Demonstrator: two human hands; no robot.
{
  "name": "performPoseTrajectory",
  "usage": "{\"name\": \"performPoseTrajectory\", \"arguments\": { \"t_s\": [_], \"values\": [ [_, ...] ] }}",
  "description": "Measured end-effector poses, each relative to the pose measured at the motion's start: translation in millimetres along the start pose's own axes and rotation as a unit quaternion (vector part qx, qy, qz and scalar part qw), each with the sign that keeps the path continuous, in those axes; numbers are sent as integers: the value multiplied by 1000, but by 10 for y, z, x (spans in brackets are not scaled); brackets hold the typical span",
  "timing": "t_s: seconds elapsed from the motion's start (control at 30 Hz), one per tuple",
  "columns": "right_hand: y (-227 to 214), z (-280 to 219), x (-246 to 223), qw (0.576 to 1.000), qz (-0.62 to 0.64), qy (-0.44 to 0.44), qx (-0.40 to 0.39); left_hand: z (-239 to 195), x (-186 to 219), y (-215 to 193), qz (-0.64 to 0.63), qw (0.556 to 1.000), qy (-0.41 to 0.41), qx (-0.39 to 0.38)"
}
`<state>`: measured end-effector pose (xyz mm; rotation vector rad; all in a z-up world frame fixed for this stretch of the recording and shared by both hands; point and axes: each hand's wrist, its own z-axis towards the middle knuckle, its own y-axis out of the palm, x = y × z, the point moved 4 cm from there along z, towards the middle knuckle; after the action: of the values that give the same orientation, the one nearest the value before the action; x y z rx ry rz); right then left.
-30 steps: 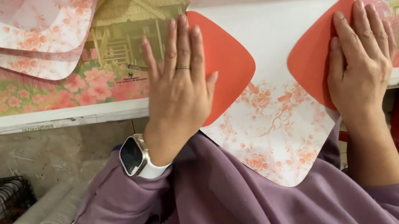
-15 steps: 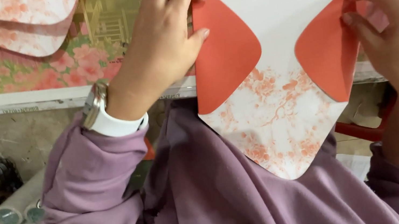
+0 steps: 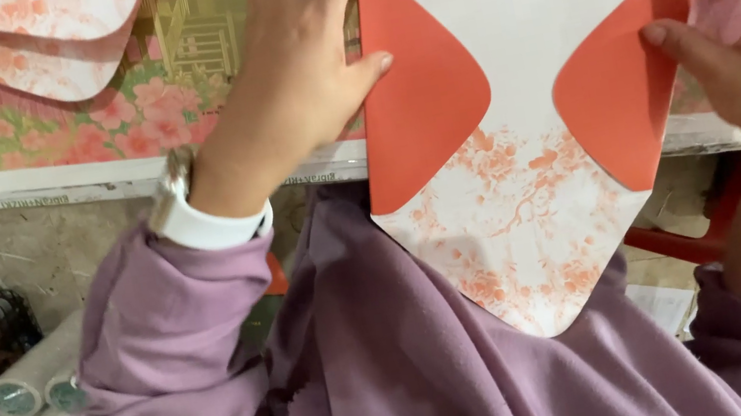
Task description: Folding decorative paper wraps and inserting red envelopes to complete the assembly.
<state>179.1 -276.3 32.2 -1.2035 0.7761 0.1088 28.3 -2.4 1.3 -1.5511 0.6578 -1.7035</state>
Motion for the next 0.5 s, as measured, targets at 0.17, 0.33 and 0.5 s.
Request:
{"name": "performPoseTrajectory", "arguments": {
  "t_s": [0.17, 0.33, 0.5],
  "values": [
    [4, -82, -155, 991, -125, 38, 21, -16, 163, -54, 0, 999, 38, 26],
    [31, -34, -271, 992, -118, 35, 13, 88, 490, 33, -41, 991, 129, -12],
    [98, -138, -143, 993, -116, -14, 4, 22, 508, 164, 116, 981, 154, 11]
  ]
}}
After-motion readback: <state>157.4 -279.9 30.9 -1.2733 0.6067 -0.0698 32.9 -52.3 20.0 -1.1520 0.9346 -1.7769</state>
